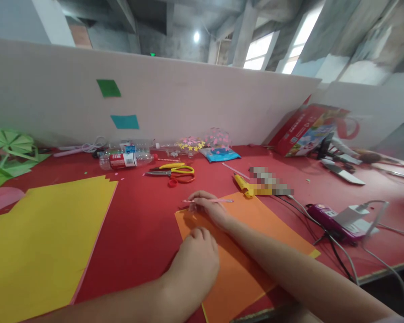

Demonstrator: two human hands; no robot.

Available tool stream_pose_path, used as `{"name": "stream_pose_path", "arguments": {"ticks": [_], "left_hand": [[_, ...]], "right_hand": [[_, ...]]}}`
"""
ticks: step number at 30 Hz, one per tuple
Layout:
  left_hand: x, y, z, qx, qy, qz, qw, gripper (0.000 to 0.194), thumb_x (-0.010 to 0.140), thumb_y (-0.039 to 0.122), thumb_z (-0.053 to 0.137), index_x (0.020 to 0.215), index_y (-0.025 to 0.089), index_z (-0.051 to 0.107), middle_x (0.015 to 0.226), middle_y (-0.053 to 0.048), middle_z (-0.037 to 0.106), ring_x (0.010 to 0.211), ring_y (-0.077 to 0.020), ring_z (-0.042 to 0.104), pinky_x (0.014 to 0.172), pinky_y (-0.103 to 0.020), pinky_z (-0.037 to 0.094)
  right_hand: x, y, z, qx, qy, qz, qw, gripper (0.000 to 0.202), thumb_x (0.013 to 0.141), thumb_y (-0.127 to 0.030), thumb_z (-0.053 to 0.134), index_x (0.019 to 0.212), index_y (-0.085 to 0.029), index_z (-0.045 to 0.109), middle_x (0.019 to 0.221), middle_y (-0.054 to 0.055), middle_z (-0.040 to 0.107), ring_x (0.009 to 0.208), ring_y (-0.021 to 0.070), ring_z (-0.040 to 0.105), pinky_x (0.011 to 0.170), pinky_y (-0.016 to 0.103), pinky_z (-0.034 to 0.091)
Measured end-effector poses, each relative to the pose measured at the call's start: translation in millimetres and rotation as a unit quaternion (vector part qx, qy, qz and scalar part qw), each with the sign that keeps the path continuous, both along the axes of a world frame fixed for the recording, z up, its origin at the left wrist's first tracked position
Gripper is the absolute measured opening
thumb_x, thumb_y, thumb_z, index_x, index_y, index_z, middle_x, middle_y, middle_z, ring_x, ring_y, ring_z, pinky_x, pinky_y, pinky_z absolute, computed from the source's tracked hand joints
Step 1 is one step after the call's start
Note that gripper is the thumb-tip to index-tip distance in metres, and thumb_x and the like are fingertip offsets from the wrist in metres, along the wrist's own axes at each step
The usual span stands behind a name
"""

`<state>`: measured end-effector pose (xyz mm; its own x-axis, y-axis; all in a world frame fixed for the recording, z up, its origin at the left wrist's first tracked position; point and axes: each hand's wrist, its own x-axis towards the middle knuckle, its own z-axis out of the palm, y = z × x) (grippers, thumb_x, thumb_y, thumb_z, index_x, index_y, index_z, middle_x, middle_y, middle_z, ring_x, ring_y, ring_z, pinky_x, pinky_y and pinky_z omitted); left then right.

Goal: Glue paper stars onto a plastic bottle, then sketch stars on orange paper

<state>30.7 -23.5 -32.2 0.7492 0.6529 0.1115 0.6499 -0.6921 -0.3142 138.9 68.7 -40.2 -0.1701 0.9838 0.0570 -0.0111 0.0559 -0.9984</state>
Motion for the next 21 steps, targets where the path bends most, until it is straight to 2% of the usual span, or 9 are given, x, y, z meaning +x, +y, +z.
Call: {"name": "stream_pose_path", "arguments": {"ticks": [2,5,7,11,15,17,21], "left_hand": [[-6,2,-3.3,0.012,0.036,0.045,0.998,0.016,0.076,0.009,0.065,0.089,0.004,0.073,0.078,-0.018,0.069,0.063,-0.0227,0.064,0.050,-0.028,0.047],[-4,9,-8.3,0.029,0.070,0.089,0.993,0.030,0.075,0.008,0.065,0.104,0.000,0.070,0.096,-0.029,0.070,0.059,-0.0233,0.066,0.041,-0.025,0.043],[4,14,-8.3,0.031,0.109,0.097,0.989,0.033,0.075,0.012,0.066,0.106,0.003,0.070,0.099,-0.028,0.070,0.059,-0.0223,0.067,0.039,-0.023,0.042],[19,23,-9.2,0.028,0.154,0.100,0.983,0.033,0.076,0.010,0.061,0.107,0.005,0.071,0.091,-0.025,0.073,0.056,-0.0215,0.068,0.035,-0.018,0.038],[20,16,-21.6,0.047,0.167,0.174,0.969,0.044,0.080,0.017,0.058,0.121,0.006,0.064,0.101,-0.033,0.070,0.035,-0.0134,0.056,0.032,-0.021,0.037],[15,10,-24.4,0.065,0.149,0.162,0.973,0.044,0.081,0.020,0.057,0.123,0.007,0.064,0.104,-0.035,0.068,0.034,-0.0129,0.054,0.032,-0.021,0.036],[4,6,-18.3,0.081,0.104,0.114,0.985,0.041,0.084,0.024,0.054,0.119,0.005,0.066,0.104,-0.035,0.068,0.037,-0.0151,0.057,0.031,-0.020,0.033]], "right_hand": [[3,1,-2.7,-0.021,0.026,-0.012,0.999,0.022,0.070,-0.041,0.058,0.065,-0.021,0.053,0.047,-0.004,0.052,0.044,0.0099,0.046,0.046,0.023,0.035],[8,5,-2.5,-0.053,0.042,-0.015,0.998,0.027,0.072,-0.044,0.061,0.062,-0.020,0.053,0.040,-0.006,0.047,0.038,0.0087,0.040,0.042,0.023,0.027],[10,9,-2.4,-0.063,0.045,-0.011,0.997,0.027,0.072,-0.044,0.064,0.063,-0.019,0.056,0.041,-0.005,0.049,0.039,0.0093,0.042,0.043,0.023,0.027],[16,13,-6.5,-0.070,0.052,-0.015,0.996,0.031,0.074,-0.045,0.066,0.061,-0.019,0.055,0.042,-0.004,0.052,0.040,0.0088,0.042,0.044,0.023,0.026],[20,12,-8.2,-0.071,0.075,-0.024,0.994,0.031,0.076,-0.045,0.065,0.063,-0.019,0.055,0.046,-0.004,0.053,0.045,0.0095,0.046,0.047,0.023,0.029],[21,12,-7.8,-0.072,0.086,-0.023,0.993,0.027,0.074,-0.041,0.066,0.065,-0.019,0.055,0.047,-0.004,0.054,0.047,0.0097,0.047,0.049,0.023,0.031],[22,11,-7.6,-0.066,0.083,-0.007,0.994,0.015,0.072,-0.032,0.066,0.075,-0.020,0.058,0.051,-0.004,0.056,0.049,0.0105,0.047,0.052,0.023,0.034]]}}
